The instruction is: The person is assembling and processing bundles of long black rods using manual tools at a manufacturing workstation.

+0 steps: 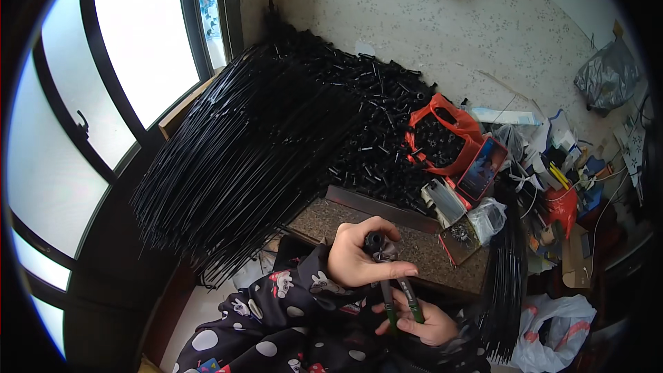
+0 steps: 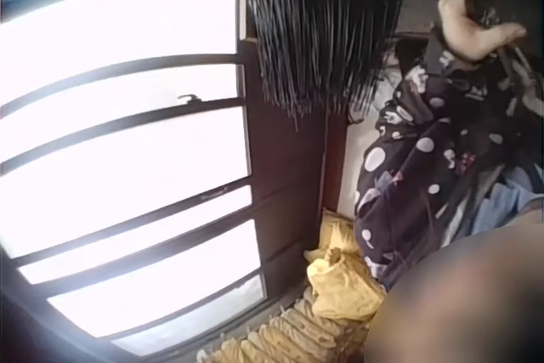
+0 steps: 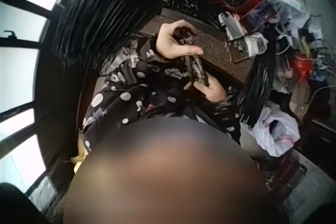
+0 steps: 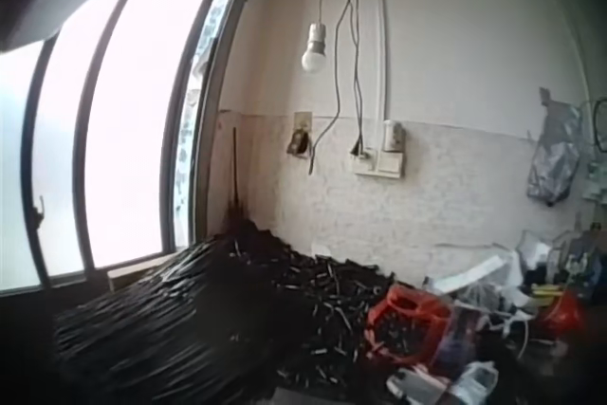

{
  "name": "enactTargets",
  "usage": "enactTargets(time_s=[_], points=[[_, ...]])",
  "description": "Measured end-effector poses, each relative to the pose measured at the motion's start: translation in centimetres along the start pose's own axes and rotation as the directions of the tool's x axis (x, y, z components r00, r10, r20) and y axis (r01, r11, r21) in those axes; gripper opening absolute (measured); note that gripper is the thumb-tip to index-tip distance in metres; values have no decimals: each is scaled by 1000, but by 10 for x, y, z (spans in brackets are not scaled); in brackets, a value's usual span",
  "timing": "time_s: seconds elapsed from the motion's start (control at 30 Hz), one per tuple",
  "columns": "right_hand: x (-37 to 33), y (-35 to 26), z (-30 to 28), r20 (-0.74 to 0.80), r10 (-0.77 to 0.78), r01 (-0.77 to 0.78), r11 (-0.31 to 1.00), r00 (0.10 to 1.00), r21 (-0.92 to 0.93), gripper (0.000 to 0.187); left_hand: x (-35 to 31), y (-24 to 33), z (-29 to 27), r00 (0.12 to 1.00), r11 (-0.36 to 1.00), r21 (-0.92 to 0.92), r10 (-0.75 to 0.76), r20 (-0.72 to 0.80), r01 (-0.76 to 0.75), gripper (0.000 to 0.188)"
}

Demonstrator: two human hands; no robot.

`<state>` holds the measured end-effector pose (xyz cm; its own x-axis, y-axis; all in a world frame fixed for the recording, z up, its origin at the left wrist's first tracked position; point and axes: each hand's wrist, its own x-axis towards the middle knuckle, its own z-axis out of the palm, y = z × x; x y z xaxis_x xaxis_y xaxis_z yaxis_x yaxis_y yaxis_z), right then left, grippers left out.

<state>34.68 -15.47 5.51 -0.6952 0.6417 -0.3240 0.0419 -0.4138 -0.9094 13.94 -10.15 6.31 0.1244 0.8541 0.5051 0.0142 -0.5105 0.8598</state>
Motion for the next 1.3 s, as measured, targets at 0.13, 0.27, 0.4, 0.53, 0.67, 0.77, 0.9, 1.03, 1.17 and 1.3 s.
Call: enactTargets(time_s=[0.13,0.27,0.4,0.53,0.67,0.77,0.9,1.03,1.17,1.3], points=[[-4,10,-9,-9,54,-52,988,998,142,36,2,0,6,999,998,-38,-51,1,51,34],[2,40,-5,-112,7,-1,999,994,51,30,3,-12,20,994,990,-95,-110,-30,106,26],[18,75,-1,-252,-77,82,997,965,9,21,1,-31,41,984,988,-67,-143,-105,137,25],[26,71,-21,-422,-190,77,959,886,-271,14,-5,-50,51,963,974,-129,-209,-171,188,33],[52,61,-111,-707,-490,-30,812,510,-583,10,-2,-57,45,974,972,-150,-198,-109,181,43],[46,65,-220,-534,-790,-374,417,301,-828,17,2,-56,50,986,975,-154,-165,-31,159,47],[44,62,-247,-354,-777,-313,212,521,-926,21,3,-60,49,987,977,-143,-162,-2,161,48],[48,68,-250,-204,-795,-219,92,571,-971,24,6,-64,51,988,978,-138,-157,-6,155,48],[49,66,-247,-179,-788,-272,15,589,-962,23,9,-63,55,989,978,-153,-147,-5,144,46],[49,68,-245,-237,-813,-246,120,532,-962,23,4,-58,52,989,978,-148,-149,-3,147,43]])
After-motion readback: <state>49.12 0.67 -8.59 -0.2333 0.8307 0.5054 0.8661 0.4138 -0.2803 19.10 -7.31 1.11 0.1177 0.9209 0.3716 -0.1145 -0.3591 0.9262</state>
